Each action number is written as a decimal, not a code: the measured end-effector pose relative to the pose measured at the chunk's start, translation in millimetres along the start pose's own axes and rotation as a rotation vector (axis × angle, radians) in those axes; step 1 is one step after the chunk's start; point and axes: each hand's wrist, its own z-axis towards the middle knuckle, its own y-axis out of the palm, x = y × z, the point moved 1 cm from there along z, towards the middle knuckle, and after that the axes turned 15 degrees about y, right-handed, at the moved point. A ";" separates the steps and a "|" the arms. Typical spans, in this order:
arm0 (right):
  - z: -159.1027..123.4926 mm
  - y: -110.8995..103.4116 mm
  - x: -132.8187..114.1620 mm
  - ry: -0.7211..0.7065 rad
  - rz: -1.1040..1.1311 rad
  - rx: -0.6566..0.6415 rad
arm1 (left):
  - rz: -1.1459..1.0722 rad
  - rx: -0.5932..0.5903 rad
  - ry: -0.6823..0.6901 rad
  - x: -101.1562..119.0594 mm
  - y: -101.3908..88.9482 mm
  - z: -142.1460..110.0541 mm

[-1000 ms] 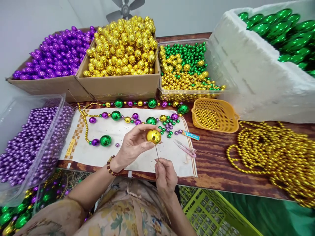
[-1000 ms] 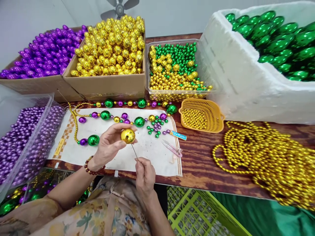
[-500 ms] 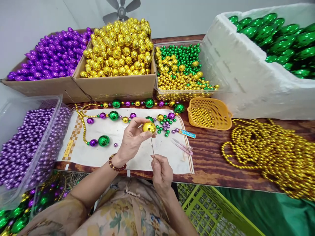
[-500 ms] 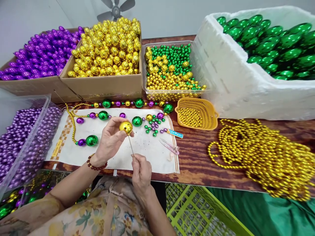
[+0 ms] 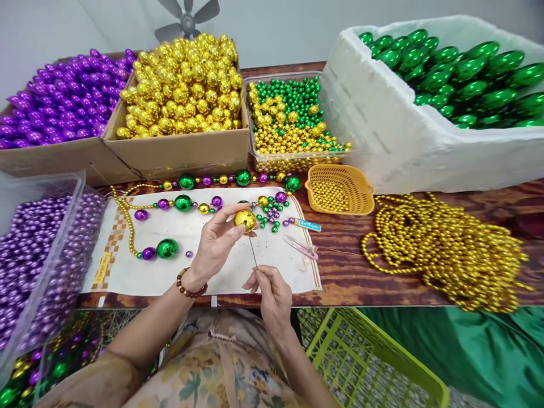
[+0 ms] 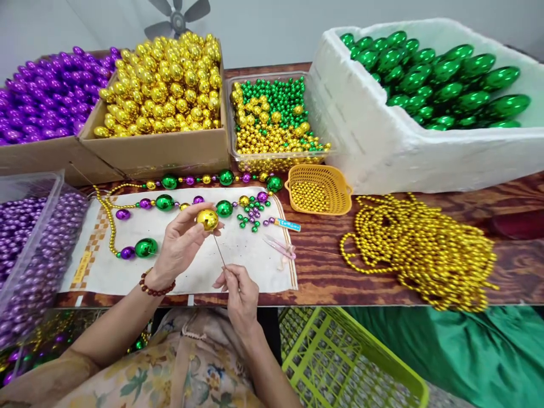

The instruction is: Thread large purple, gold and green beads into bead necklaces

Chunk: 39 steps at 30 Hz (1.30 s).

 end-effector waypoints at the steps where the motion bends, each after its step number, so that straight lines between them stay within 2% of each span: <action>1: -1.1 -1.1 3.0 -0.012 -0.001 0.008 | -0.013 -0.012 0.003 0.3 0.9 -1.0; 6: -4.0 -2.3 15.4 -0.060 -0.060 0.007 | -0.077 -0.037 -0.032 1.3 5.8 -4.2; 11: -4.5 -0.8 19.3 -0.100 -0.085 -0.024 | -0.062 0.021 0.006 0.0 10.1 -3.1; 16: -6.4 -1.6 25.4 -0.105 -0.149 -0.004 | -0.093 0.048 -0.017 -0.1 10.0 -3.3; 21: -5.7 4.2 21.8 -0.086 -0.148 0.000 | -0.097 0.040 -0.042 -3.7 8.3 -4.7; 29: -9.5 7.1 16.9 -0.103 -0.210 -0.016 | -0.124 0.132 -0.039 -4.7 5.5 0.6; 34: -10.4 6.8 16.2 -0.096 -0.223 0.023 | -0.092 0.090 -0.078 -8.6 6.1 -3.2; 39: -4.5 8.4 13.8 -0.102 -0.218 -0.014 | -0.054 0.051 -0.022 -6.0 4.7 -4.1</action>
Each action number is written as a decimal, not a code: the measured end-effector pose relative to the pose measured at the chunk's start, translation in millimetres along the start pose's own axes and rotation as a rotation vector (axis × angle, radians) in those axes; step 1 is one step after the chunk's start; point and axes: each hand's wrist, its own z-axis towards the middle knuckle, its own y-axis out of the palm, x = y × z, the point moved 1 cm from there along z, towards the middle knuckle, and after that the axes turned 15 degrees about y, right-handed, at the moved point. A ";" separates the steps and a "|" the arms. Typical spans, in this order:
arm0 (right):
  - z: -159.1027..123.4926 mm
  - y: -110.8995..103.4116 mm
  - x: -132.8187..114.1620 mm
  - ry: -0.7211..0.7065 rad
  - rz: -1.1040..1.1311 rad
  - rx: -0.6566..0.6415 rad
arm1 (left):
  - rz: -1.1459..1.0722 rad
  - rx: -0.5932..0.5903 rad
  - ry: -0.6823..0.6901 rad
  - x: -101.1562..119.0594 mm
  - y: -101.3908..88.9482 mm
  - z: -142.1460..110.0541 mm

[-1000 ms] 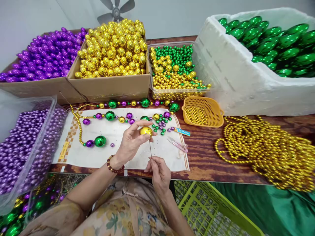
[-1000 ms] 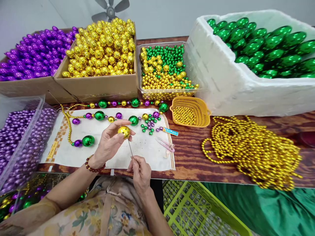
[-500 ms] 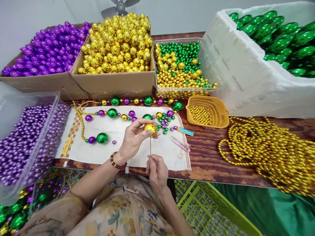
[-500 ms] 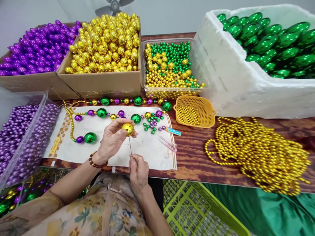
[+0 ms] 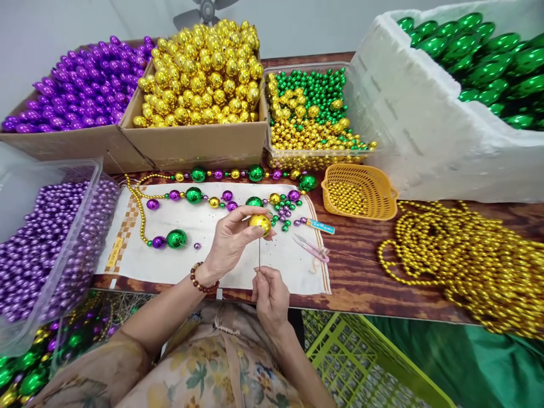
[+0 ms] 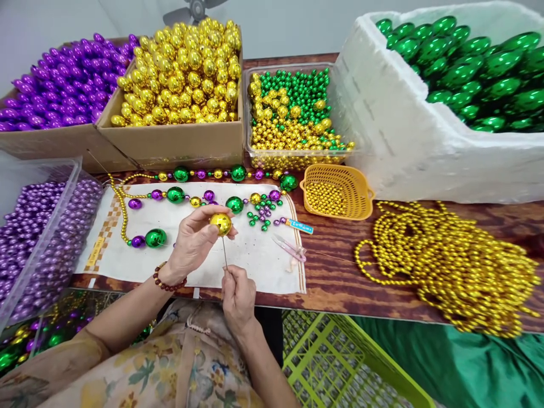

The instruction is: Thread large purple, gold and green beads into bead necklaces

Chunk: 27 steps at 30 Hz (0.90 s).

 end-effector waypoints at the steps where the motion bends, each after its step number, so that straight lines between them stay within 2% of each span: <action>1: 0.3 0.4 0.1 -0.012 0.005 0.001 | 0.010 -0.007 0.011 0.5 -0.4 -0.1; 5: 2.1 2.7 -2.5 -0.027 0.035 0.035 | 0.055 -0.004 0.013 -5.3 1.0 -5.9; 11: 18.5 0.2 -19.0 0.104 0.164 0.094 | 0.140 0.035 -0.124 -23.4 6.4 -22.7; 17: 23.5 -9.7 -14.8 0.242 0.373 -0.083 | 0.180 0.067 -0.243 -36.7 -3.7 -23.3; 20: 21.3 -11.9 -4.3 0.377 0.426 -0.101 | 0.192 0.086 -0.278 -46.0 -7.2 -28.3; 23: 20.5 -14.1 4.8 0.465 0.480 -0.033 | 0.263 0.018 -0.304 -55.3 -8.8 -39.0; 27: 18.9 -22.1 19.1 0.532 0.513 0.046 | 0.383 -0.171 -0.335 -62.2 -19.2 -47.6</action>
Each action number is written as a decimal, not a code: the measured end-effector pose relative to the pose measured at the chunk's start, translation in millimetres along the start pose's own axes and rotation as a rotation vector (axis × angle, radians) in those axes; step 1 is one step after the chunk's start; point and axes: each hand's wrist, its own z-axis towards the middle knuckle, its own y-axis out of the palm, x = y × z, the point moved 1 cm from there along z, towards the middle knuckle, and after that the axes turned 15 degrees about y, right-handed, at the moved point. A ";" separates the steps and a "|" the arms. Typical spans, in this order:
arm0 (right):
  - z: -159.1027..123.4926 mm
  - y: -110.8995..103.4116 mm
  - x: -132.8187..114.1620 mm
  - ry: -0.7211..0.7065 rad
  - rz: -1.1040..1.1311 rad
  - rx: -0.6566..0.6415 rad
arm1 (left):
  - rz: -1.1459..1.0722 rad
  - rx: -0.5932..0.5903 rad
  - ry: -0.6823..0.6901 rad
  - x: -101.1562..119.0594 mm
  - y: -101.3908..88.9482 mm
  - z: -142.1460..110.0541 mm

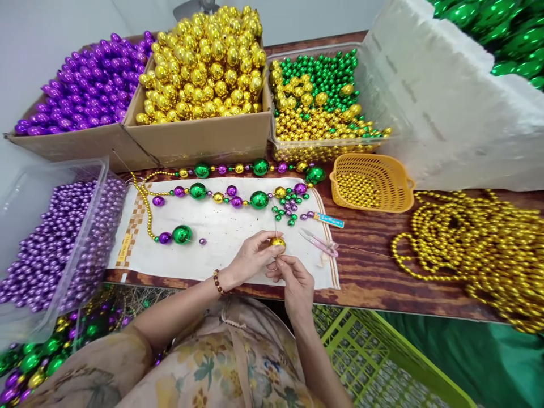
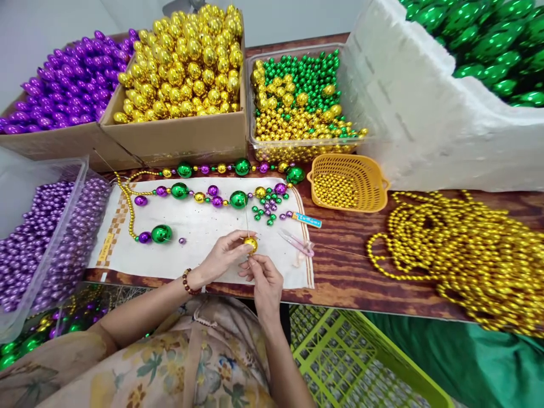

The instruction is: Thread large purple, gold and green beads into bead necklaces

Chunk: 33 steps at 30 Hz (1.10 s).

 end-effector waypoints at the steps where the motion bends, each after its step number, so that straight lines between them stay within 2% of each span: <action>1: 1.2 -5.3 2.3 0.014 0.016 0.019 | 0.050 -0.023 0.017 -1.9 -5.6 1.1; 6: 3.3 -36.5 10.6 -0.029 0.120 0.151 | 0.529 -0.022 0.124 -9.2 -44.5 28.1; 8: 2.8 -45.4 11.4 -0.061 0.156 0.182 | 0.711 -0.066 0.154 -14.6 -49.5 43.2; 12: 2.3 -52.7 13.9 -0.097 0.198 0.177 | 0.943 -0.215 0.216 -25.5 -31.0 63.4; 16: 3.2 -55.5 20.7 -0.102 0.170 0.147 | 1.134 -0.327 0.189 -31.5 -8.9 71.1; 20: 5.0 -58.9 25.5 -0.082 0.158 0.118 | 1.199 -0.355 0.149 -32.9 -5.6 73.8; 22: 4.8 -59.7 25.6 -0.075 0.144 0.112 | 1.122 -0.295 0.174 -32.5 -8.8 72.9; 24: 3.1 -59.0 24.1 -0.078 0.108 0.118 | 0.931 -0.203 0.208 -31.2 -13.9 69.3; 26: -0.7 -56.2 21.5 -0.094 0.039 0.126 | 0.596 -0.083 0.178 -28.2 -20.7 62.6; 30: -12.3 -45.6 14.6 -0.110 -0.132 0.060 | -0.174 0.140 -0.031 -13.1 -36.2 43.3; 33: -20.1 -37.9 8.5 -0.124 -0.213 -0.027 | -0.452 0.194 -0.074 2.8 -44.2 31.8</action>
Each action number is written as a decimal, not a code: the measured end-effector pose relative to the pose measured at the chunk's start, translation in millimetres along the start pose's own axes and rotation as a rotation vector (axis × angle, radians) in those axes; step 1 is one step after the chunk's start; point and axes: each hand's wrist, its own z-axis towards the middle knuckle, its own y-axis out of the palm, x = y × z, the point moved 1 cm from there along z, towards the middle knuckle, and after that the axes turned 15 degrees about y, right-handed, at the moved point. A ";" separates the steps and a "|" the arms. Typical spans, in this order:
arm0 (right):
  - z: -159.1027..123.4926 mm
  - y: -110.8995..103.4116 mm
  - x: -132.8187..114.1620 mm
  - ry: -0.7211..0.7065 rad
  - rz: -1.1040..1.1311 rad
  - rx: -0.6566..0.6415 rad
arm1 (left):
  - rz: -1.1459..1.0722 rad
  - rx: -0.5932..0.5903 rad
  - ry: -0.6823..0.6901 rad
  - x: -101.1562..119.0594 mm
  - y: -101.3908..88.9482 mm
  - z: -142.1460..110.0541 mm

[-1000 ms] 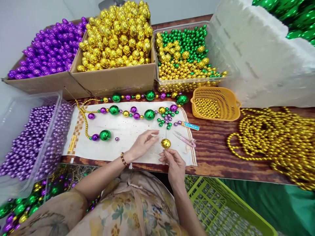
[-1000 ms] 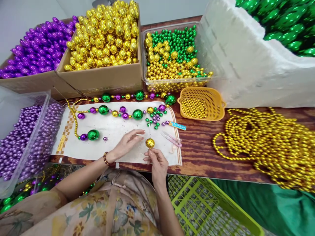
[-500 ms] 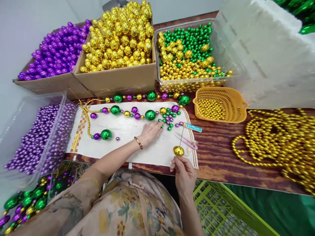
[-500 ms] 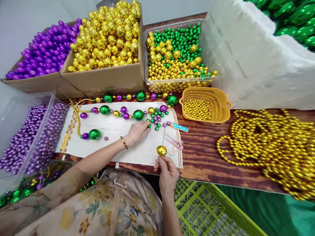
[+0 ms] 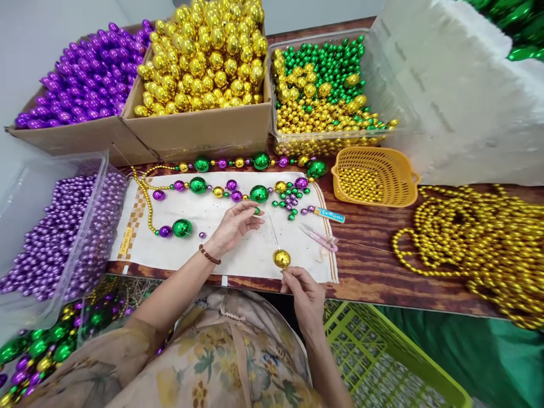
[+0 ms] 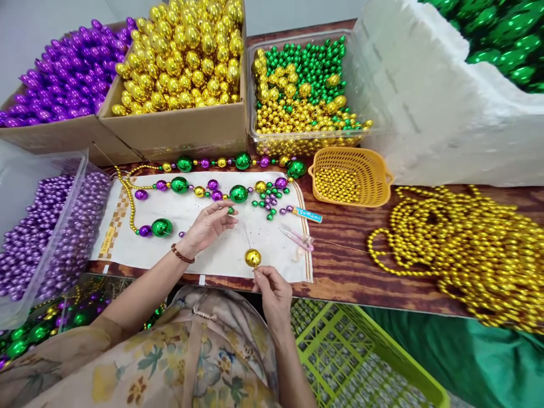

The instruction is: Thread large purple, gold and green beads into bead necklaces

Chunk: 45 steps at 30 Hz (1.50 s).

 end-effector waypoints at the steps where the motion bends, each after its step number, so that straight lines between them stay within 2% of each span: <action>1: -1.6 1.2 -2.8 -0.014 -0.022 -0.017 | -0.047 0.000 -0.008 4.4 0.3 -2.6; 6: -5.9 1.7 -14.6 -0.067 -0.121 -0.026 | -0.134 0.023 -0.067 12.0 5.4 -6.4; 10: -8.4 -0.5 -19.7 -0.079 -0.185 -0.004 | -0.150 0.068 -0.117 10.7 7.3 -5.8; 16: -10.7 0.2 -23.1 -0.097 -0.239 -0.037 | -0.203 0.139 -0.177 6.9 8.5 -4.9; 20: -10.4 0.9 -22.0 -0.097 -0.245 -0.016 | -0.227 0.149 -0.181 5.1 9.6 -4.3; 25: -10.4 0.9 -20.9 -0.085 -0.260 0.010 | -0.223 0.101 -0.159 5.3 8.7 -5.1; 34: -8.8 1.4 -17.6 -0.034 -0.228 0.016 | -0.046 0.034 -0.081 6.7 5.8 -7.8; 37: -4.3 6.6 -9.7 -0.003 -0.133 0.010 | 0.089 -0.041 -0.044 4.3 9.4 -13.7; 42: 10.3 15.7 4.3 0.087 0.092 -0.031 | 0.344 -0.263 -0.068 -2.0 18.5 -23.2; 45: 18.8 13.2 6.9 0.078 0.163 -0.063 | 0.425 -0.264 -0.006 -1.1 20.1 -14.4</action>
